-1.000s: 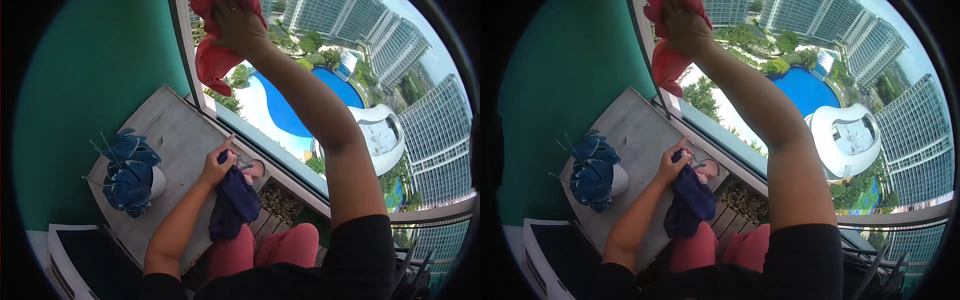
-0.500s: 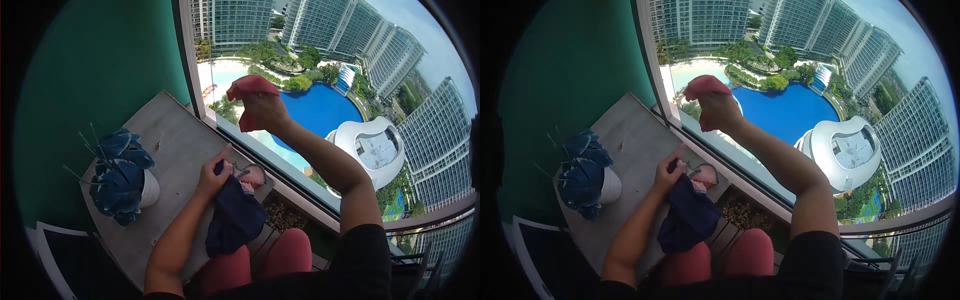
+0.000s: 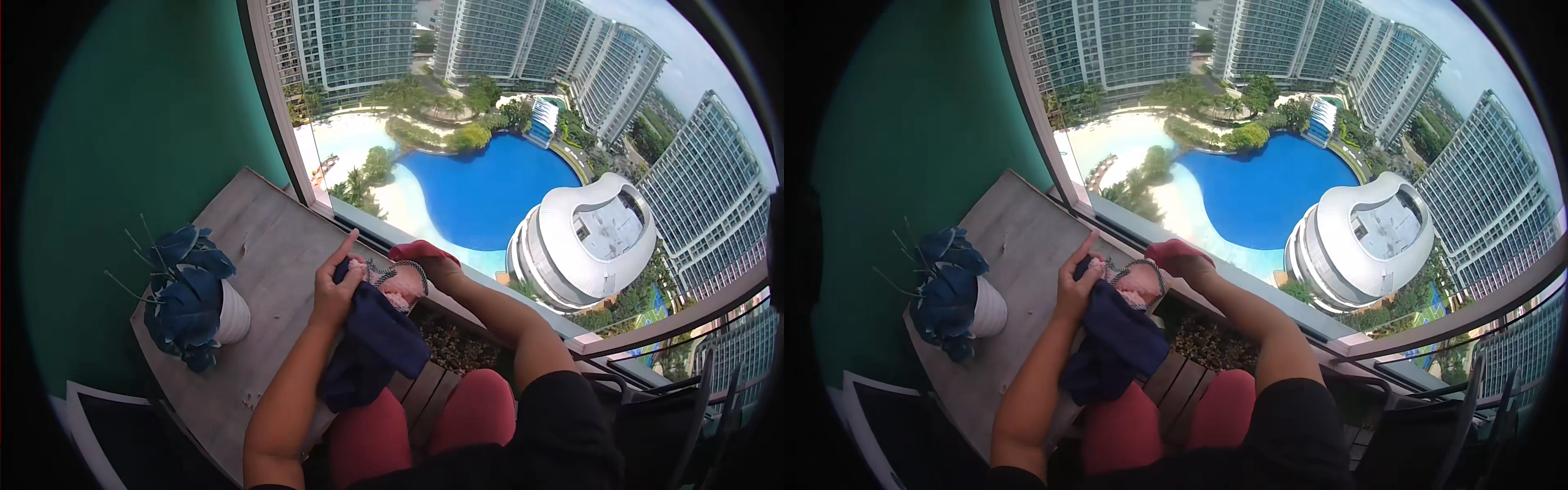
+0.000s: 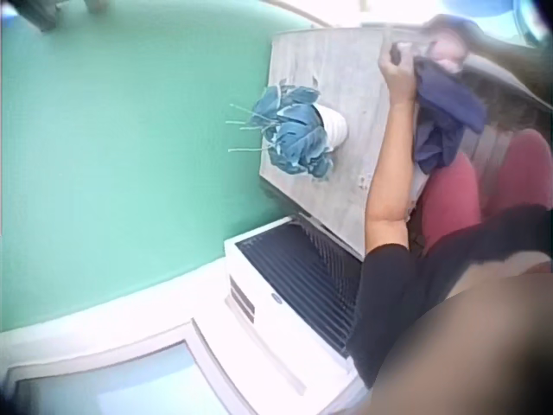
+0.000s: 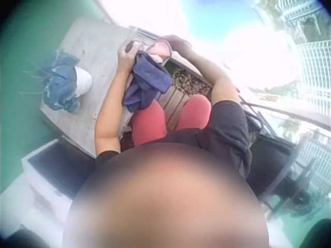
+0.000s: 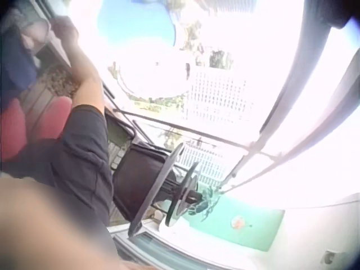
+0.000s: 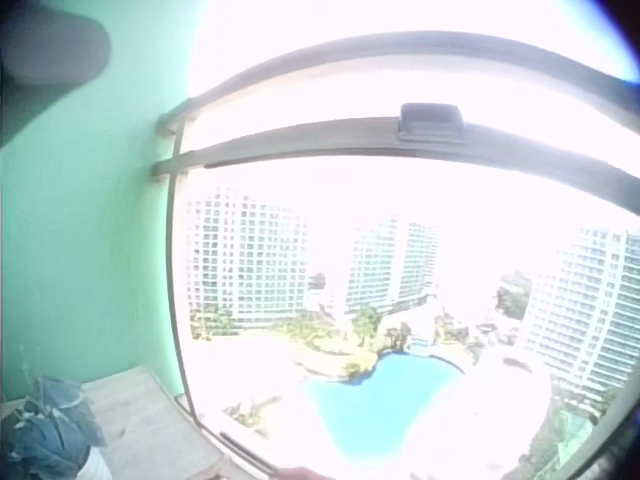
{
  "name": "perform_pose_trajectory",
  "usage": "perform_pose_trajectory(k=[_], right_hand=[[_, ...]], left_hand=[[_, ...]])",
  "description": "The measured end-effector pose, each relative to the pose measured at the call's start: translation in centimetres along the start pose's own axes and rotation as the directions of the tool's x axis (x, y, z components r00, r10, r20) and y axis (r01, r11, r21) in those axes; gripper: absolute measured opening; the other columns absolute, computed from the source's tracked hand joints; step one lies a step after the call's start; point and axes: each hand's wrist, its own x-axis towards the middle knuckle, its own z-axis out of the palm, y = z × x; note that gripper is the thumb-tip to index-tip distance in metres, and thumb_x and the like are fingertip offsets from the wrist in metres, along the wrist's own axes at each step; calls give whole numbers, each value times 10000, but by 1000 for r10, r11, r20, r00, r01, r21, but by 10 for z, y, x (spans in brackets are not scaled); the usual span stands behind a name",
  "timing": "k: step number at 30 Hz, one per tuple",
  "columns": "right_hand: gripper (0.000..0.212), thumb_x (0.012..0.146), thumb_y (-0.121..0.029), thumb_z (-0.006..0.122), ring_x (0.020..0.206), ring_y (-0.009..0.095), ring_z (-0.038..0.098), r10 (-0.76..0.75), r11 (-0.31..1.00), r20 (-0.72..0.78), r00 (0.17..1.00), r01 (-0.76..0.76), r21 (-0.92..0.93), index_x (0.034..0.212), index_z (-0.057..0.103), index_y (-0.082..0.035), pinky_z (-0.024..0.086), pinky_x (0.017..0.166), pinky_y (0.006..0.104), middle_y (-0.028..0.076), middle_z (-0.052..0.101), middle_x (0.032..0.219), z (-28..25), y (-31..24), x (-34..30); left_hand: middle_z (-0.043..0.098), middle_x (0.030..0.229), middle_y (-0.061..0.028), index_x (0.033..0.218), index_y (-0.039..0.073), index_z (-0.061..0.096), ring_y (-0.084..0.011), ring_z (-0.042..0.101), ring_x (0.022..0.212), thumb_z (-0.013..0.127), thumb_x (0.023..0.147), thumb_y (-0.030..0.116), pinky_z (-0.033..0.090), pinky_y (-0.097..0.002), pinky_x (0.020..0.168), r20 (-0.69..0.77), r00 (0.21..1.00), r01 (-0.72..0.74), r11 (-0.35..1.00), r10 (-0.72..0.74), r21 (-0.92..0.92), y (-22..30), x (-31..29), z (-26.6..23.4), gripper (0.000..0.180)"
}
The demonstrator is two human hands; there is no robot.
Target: The person cleans various surfaces in a bedroom and on a balcony. They wipe the inside of a desk drawer with a pink cloth after removing objects, wipe the balcony glass door and frame, clean a glass tabletop by hand using a cloth, and wipe down the balcony railing.
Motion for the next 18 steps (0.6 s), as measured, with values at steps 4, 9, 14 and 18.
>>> perform_pose_trajectory(k=[4,9,14,18], right_hand=[[281,785,-164,556,973,186,602,141,789,129,982,-190,585,1053,639,-184,475,863,337,1,597,1097,-101,27,24],[314,753,-194,671,881,214,597,217,904,-745,631,-417,-90,1064,645,-232,452,764,375,-8,632,992,-377,261,25],[301,775,-182,664,1126,223,535,308,920,-730,611,-387,64,1073,648,-228,426,895,395,12,590,1180,-324,224,7],[411,854,-149,548,1164,256,519,306,628,109,946,-287,723,1259,509,-209,436,965,375,86,516,1282,-142,68,-65]], left_hand=[[558,870,-5,1334,73,507,-54,491,745,544,803,-18,432,-203,707,-12,999,41,999,-40,17,8,-27,-9,540],[571,872,-6,1347,49,483,-46,475,719,533,796,-32,409,-188,676,67,997,38,997,-34,-60,2,-10,14,559],[570,839,-7,1349,42,477,-48,464,705,526,801,-24,399,-184,663,47,999,24,999,-21,-48,-19,0,18,554],[542,820,16,1353,47,476,-45,458,710,519,804,-28,398,-183,667,71,997,39,999,-40,18,-40,-3,25,556]])
